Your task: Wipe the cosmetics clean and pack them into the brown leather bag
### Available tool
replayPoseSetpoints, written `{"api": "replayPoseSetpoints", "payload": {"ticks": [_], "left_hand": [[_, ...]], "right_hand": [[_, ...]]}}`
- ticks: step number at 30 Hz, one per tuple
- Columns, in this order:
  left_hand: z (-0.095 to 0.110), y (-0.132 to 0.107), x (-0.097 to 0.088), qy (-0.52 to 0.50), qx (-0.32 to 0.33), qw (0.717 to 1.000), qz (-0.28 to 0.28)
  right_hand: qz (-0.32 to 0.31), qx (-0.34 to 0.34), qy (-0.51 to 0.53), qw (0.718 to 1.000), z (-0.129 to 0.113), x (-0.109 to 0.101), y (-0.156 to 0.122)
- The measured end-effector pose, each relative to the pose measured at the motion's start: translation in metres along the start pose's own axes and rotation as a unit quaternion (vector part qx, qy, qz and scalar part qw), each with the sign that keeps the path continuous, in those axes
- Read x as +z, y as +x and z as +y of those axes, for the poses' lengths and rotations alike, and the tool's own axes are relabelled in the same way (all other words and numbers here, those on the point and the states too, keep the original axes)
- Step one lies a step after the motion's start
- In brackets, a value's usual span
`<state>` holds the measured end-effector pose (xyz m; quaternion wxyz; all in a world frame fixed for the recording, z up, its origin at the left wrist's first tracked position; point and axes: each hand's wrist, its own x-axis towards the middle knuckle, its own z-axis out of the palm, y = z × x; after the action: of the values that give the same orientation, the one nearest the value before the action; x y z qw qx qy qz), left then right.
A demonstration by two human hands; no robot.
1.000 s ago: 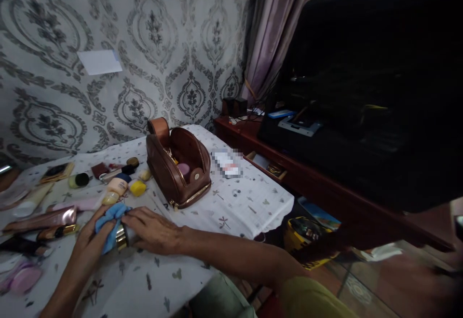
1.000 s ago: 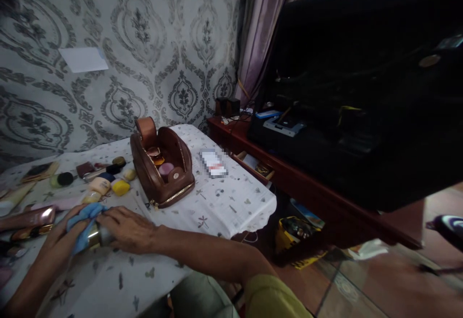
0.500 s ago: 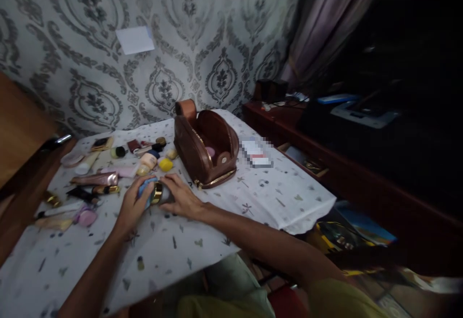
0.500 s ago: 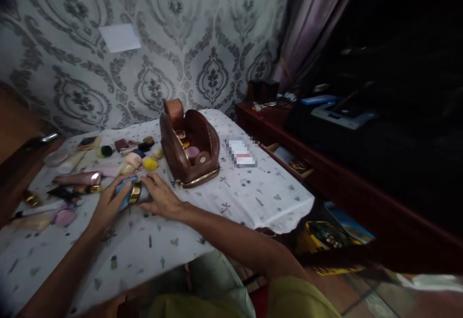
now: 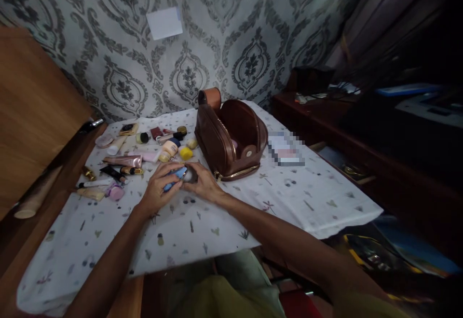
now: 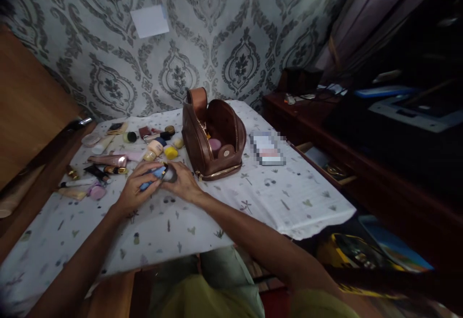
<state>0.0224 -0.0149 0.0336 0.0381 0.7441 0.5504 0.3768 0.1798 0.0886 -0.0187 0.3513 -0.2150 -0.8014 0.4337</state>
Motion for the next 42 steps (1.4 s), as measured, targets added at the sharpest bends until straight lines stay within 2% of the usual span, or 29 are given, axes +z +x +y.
{"api": "replayPoseSetpoints", "payload": {"ticks": [3,6,9,12,15,17,23,27,29,31,35,38,40,42], "left_hand": [[-0.004,0.0,-0.001,-0.025,-0.038,0.999,-0.012],[-0.01,-0.001,0.002,-0.064,-0.103,0.993,0.008],[-0.017,-0.003,0.004,-0.104,-0.165,0.98,0.043],[-0.022,-0.003,0.006,-0.161,-0.22,0.961,0.046],[-0.023,-0.003,0.007,-0.182,-0.213,0.96,0.016],[-0.023,-0.003,0.008,-0.151,-0.196,0.969,0.009],[-0.02,-0.005,0.011,-0.034,-0.172,0.984,0.033],[-0.017,-0.005,0.01,0.002,-0.14,0.99,0.033],[-0.015,-0.005,0.009,-0.004,-0.145,0.989,0.037],[-0.015,-0.005,0.008,-0.032,-0.169,0.984,0.051],[-0.02,-0.006,0.006,-0.057,-0.226,0.966,0.109],[-0.023,-0.006,0.006,-0.061,-0.243,0.956,0.152],[-0.023,-0.007,0.007,-0.077,-0.254,0.952,0.15],[-0.022,-0.008,0.008,-0.091,-0.257,0.956,0.105]], "right_hand": [[-0.001,0.022,0.062,0.998,0.003,-0.002,0.002],[-0.011,0.038,0.108,0.993,0.007,-0.003,0.004],[-0.021,0.051,0.132,0.99,0.011,-0.001,0.005],[-0.031,0.044,0.163,0.985,0.014,0.003,0.005],[-0.046,0.044,0.171,0.983,0.013,0.004,0.004],[-0.056,0.044,0.151,0.986,0.01,0.002,0.003],[-0.034,0.011,0.013,0.999,-0.002,-0.001,-0.005],[-0.017,-0.039,-0.015,0.999,-0.003,0.0,-0.006],[-0.017,-0.035,0.002,0.999,-0.003,-0.001,-0.005],[-0.018,-0.001,0.052,0.998,-0.003,-0.001,-0.003],[-0.026,0.068,0.191,0.979,-0.002,0.0,0.0],[-0.04,0.085,0.221,0.971,0.0,0.003,0.002],[-0.053,0.087,0.221,0.97,0.003,0.003,0.003],[-0.051,0.086,0.218,0.971,0.005,0.001,0.005]]}}
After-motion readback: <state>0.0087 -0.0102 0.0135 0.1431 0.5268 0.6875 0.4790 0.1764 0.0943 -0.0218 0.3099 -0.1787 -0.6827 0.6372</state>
